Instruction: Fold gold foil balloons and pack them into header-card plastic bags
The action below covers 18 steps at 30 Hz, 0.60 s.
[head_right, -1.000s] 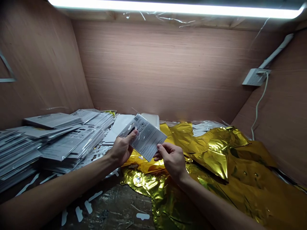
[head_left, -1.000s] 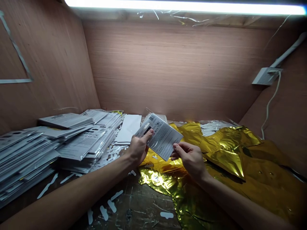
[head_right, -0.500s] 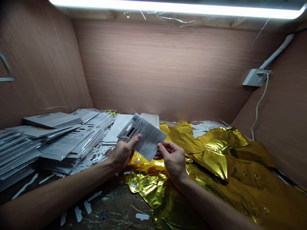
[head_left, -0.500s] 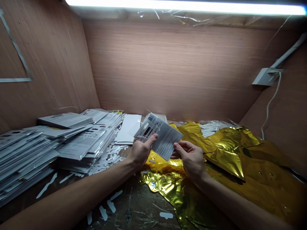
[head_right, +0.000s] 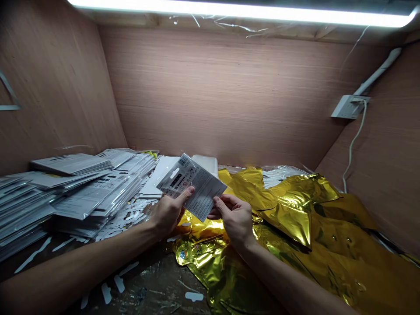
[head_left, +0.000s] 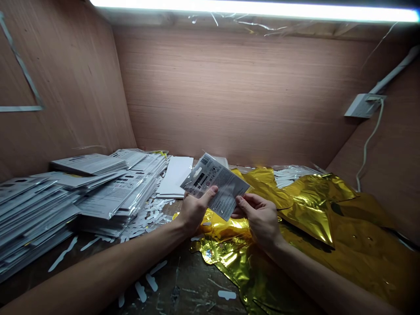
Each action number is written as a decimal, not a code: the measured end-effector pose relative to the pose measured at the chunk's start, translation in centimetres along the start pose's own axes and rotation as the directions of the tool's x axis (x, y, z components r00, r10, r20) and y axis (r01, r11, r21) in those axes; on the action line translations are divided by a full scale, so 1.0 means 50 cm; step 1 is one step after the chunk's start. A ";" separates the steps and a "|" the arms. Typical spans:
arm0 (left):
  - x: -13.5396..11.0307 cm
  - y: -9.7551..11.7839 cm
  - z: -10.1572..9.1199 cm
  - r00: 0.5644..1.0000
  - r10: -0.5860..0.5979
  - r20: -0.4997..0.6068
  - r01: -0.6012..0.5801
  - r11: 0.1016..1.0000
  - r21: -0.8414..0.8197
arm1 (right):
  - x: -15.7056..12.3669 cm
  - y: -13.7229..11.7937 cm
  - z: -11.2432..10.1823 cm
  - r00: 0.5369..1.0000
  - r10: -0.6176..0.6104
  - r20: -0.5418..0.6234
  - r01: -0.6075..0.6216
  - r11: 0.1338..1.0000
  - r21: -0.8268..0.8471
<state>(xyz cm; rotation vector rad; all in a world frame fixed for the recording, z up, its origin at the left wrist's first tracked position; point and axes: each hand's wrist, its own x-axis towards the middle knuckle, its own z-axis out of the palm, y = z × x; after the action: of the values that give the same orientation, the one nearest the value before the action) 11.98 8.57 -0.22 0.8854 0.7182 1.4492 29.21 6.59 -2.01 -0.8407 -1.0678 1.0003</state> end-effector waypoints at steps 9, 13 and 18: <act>0.016 0.011 -0.003 0.997 0.014 0.076 -0.010 0.999 -0.048 | 0.002 -0.021 -0.004 0.999 0.010 0.053 -0.007 0.999 -0.051; 0.010 0.007 0.002 0.997 0.025 0.067 -0.021 0.998 -0.063 | -0.005 -0.029 0.004 0.999 0.003 0.043 -0.001 0.998 -0.062; -0.006 0.003 0.010 0.999 -0.034 0.037 0.037 0.995 -0.088 | -0.010 -0.033 0.009 0.999 0.003 0.051 0.000 0.998 -0.063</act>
<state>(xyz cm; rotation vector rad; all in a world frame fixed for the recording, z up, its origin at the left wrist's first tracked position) 12.35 8.22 0.12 0.8237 0.6350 1.4195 29.09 5.60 -0.53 -0.8711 -1.1468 0.9983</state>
